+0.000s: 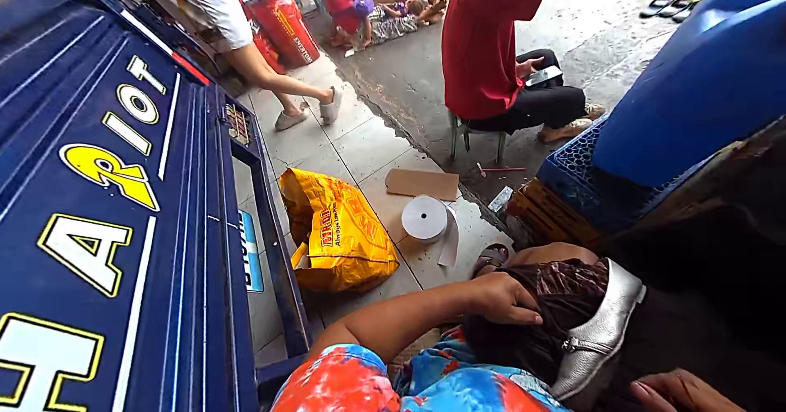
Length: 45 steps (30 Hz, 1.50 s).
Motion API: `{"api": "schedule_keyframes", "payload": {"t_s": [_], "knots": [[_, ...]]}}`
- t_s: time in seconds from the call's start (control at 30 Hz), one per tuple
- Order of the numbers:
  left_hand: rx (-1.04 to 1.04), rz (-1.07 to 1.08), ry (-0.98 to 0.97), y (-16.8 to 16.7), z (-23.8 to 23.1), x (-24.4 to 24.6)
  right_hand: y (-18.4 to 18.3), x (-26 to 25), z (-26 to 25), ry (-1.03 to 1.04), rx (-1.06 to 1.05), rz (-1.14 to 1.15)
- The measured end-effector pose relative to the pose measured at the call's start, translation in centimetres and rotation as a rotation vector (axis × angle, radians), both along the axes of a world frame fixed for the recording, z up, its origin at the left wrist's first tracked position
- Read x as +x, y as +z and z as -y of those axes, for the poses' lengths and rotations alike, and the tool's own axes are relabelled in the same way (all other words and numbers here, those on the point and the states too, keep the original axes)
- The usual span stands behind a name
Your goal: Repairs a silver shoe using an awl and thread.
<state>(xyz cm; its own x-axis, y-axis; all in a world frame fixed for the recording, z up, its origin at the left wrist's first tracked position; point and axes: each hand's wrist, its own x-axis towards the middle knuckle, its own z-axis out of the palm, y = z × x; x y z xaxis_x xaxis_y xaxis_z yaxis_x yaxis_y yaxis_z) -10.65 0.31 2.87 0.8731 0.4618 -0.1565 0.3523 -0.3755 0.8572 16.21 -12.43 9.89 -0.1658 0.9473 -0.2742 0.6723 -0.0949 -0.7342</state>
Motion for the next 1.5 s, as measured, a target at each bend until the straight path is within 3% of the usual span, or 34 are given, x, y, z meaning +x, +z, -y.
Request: {"api": "schedule_keyframes", "payload": {"t_s": [0.2,0.4,0.57,0.63,0.73,0.77,0.83,0.87,0.93,1.03,1.1,1.2,1.5], "knots": [[0.063,-0.022,0.172,1.1,-0.3,-0.9,-0.3,1.2,1.0,-0.018,-0.017,-0.089],[0.206,-0.176,0.341,-5.1,-2.5,-6.9,-0.3,1.7,1.9,-0.124,0.006,-0.225],[0.079,-0.282,0.525,-6.0,-2.7,-8.2,-3.0,1.2,-0.3,-0.304,0.111,-0.461],[-0.145,-0.041,0.643,-6.6,-2.9,-7.9,-3.6,0.9,-0.9,-0.395,0.128,-0.722],[-0.636,0.603,0.603,-4.2,-3.9,-6.2,-3.1,1.0,-1.0,-0.487,0.077,-1.076],[-0.748,0.795,0.558,-2.4,-4.0,-5.0,-3.0,1.0,-0.8,-0.502,0.087,-1.067],[-0.832,1.000,0.441,1.1,-3.8,-2.6,-2.9,1.0,-0.4,-0.518,0.135,-0.768],[-0.773,0.967,0.353,2.4,-3.5,-1.5,-2.7,0.8,-0.1,-0.499,0.142,-0.553],[-0.467,0.693,0.164,3.6,-3.0,0.1,-2.6,0.1,0.4,-0.411,0.118,-0.194],[0.172,0.185,-0.055,3.2,-2.2,1.8,-3.3,-1.7,0.5,-0.304,0.126,0.076],[0.407,0.018,-0.163,2.1,-2.0,2.3,-4.3,-2.9,0.4,-0.292,0.202,0.160],[0.513,0.058,-0.194,0.6,-3.3,1.4,-5.7,-3.8,0.1,-0.297,0.318,0.171],[0.452,0.117,-0.185,-0.7,-5.7,-0.4,-6.4,-3.5,-0.2,-0.289,0.316,0.116]]}}
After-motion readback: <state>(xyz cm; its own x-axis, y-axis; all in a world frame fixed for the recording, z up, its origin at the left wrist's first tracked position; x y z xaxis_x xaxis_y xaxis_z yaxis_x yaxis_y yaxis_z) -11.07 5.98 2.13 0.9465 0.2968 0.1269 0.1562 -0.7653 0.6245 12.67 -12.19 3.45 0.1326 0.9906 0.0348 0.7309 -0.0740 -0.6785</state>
